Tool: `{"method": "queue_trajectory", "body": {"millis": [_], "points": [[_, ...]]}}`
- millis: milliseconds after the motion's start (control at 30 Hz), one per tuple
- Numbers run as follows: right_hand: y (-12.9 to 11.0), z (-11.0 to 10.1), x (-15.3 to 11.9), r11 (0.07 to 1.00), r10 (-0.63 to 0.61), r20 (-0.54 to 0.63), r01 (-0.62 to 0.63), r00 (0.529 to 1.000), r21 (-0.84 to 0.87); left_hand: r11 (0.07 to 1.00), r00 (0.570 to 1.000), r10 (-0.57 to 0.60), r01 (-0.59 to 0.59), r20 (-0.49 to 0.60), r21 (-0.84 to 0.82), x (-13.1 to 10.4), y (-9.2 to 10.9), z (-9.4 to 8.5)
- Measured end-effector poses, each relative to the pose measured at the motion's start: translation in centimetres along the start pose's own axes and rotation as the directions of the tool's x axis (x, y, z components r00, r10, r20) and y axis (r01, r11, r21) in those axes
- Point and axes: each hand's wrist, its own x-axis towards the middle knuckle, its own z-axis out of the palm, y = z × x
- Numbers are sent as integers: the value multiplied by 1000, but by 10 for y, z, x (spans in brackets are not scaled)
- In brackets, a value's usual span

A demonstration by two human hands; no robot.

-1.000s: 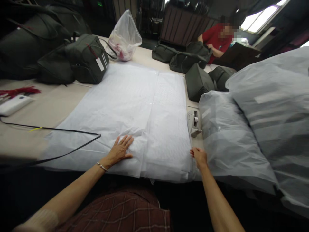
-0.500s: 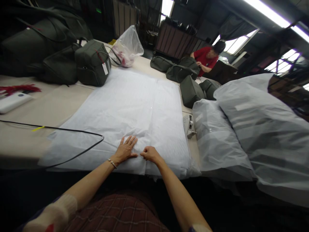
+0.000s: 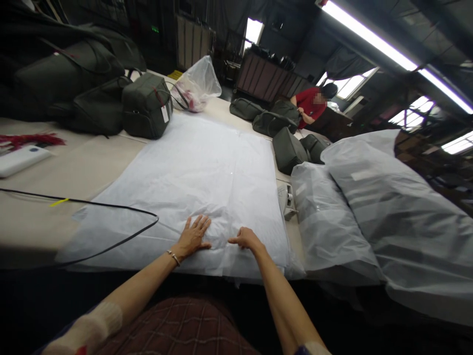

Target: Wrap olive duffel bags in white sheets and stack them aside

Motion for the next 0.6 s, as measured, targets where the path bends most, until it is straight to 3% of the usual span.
{"method": "queue_trajectory", "body": {"millis": [100,167,200,267,300,333,367,433,533,600], "points": [[-6,0,-4,997,-71,-128,72,989,5,1000,1000,0,0,0,0,0,-2,5],[-18,17,-3,969,-245,-280,242,928,-45,1000,1000,2,-2,3,9,-1,-3,6],[-24,31,0,931,-363,-358,350,860,-103,1000,1000,3,-3,4,18,-1,-3,5],[-34,61,10,818,-570,-481,515,667,-255,999,1000,4,-4,8,44,-2,-4,2],[-37,75,16,771,-629,-511,552,586,-317,998,1000,6,-7,11,61,-3,-4,0],[-37,88,22,745,-658,-529,566,536,-353,997,1000,9,-10,13,78,-3,-4,-2],[-37,99,29,728,-675,-535,572,507,-377,996,1000,12,-14,17,90,-3,-4,-3],[-33,113,39,719,-686,-534,574,494,-392,995,999,12,-16,37,101,-3,-3,-5],[-28,123,45,727,-674,-545,578,498,-371,996,994,-21,12,104,88,-1,-2,-8],[-27,126,46,729,-664,-579,582,473,-360,997,988,-38,28,152,69,1,-5,-11]]}}
